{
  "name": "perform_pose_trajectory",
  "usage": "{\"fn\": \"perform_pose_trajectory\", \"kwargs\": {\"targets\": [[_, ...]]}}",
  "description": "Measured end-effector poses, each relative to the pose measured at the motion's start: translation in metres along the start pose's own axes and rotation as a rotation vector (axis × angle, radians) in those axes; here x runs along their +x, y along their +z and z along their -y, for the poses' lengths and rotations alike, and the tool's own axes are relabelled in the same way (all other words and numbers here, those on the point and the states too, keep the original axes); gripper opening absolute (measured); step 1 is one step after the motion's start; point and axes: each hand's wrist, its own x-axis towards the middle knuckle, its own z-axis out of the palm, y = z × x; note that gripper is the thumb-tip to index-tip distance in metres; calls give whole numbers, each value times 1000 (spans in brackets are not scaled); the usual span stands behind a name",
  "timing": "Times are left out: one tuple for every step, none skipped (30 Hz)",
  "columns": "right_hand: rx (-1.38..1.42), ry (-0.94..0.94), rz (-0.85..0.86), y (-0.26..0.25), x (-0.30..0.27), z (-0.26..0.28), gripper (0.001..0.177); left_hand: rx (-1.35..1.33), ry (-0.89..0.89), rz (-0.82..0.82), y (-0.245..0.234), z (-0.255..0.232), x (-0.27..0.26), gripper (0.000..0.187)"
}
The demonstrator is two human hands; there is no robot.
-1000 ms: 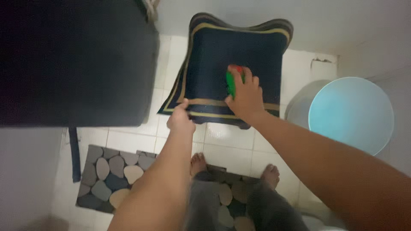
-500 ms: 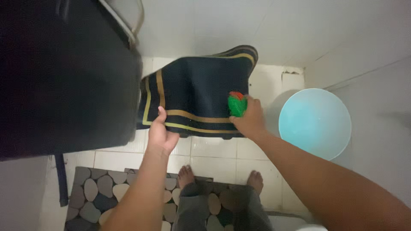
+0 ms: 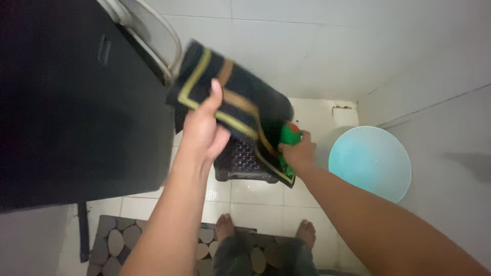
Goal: The person prepares a bucket of soapy water by adding laundry detergent powder. They then wash two different floor mats by hand in the bucket, scrubbing them with a brush, and wringing them out.
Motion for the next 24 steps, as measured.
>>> {"fn": "perform_pose_trajectory", "kwargs": {"targets": [[41, 74, 22, 4, 1, 2, 86, -37, 9, 5, 4, -8, 9, 40], [92, 125, 46, 7, 0, 1, 86, -52, 47, 24, 8, -15, 16, 42], [144, 177, 71, 11, -2, 0, 86, -67, 85, 43, 10, -23, 24, 44], [194, 224, 89, 14, 0, 0, 86, -85, 126, 68, 12, -31, 33, 45], [193, 202, 107, 18, 1, 0, 87, -94, 161, 110, 13, -37, 38, 46], [192, 183, 126, 23, 1, -3, 88, -102, 193, 151, 13, -42, 43, 46], [191, 163, 146, 28, 2, -4, 89, -110, 224, 192, 13, -47, 48, 46], [224, 167, 152, 36, 5, -2, 87, -128, 241, 260, 11, -55, 53, 46], [258, 172, 158, 43, 8, 0, 86, -146, 257, 327, 10, -63, 59, 45], [285, 178, 167, 48, 9, -3, 85, -166, 274, 388, 8, -67, 60, 45], [326, 139, 194, 52, 12, -5, 78, -164, 274, 409, 7, -73, 64, 45], [364, 106, 226, 56, 14, -7, 72, -160, 271, 421, 7, -80, 69, 44], [402, 73, 257, 62, 13, -11, 67, -148, 263, 434, 3, -83, 66, 43], [301, 29, 199, 64, 17, -14, 68, -143, 258, 462, 2, -84, 69, 42], [200, -15, 142, 67, 21, -16, 69, -130, 249, 492, -2, -84, 69, 40], [104, -63, 89, 71, 24, -14, 70, -129, 235, 502, -3, -87, 71, 40], [103, -79, 130, 72, 28, -11, 74, -129, 221, 511, -3, -89, 75, 39], [94, -88, 168, 70, 31, -14, 79, -158, 198, 496, -4, -83, 77, 40], [85, -97, 207, 66, 32, -17, 84, -188, 174, 480, -5, -77, 80, 42], [149, -138, 214, 62, 35, -18, 92, -259, 146, 441, -4, -71, 86, 41], [213, -178, 221, 55, 36, -17, 100, -330, 118, 402, -1, -65, 94, 40], [282, -218, 231, 51, 35, -16, 109, -394, 86, 360, 2, -60, 101, 39], [239, -193, 250, 45, 33, -13, 114, -410, 103, 357, 5, -55, 106, 37], [194, -164, 264, 37, 32, -10, 119, -429, 116, 354, 9, -48, 112, 36]]}}
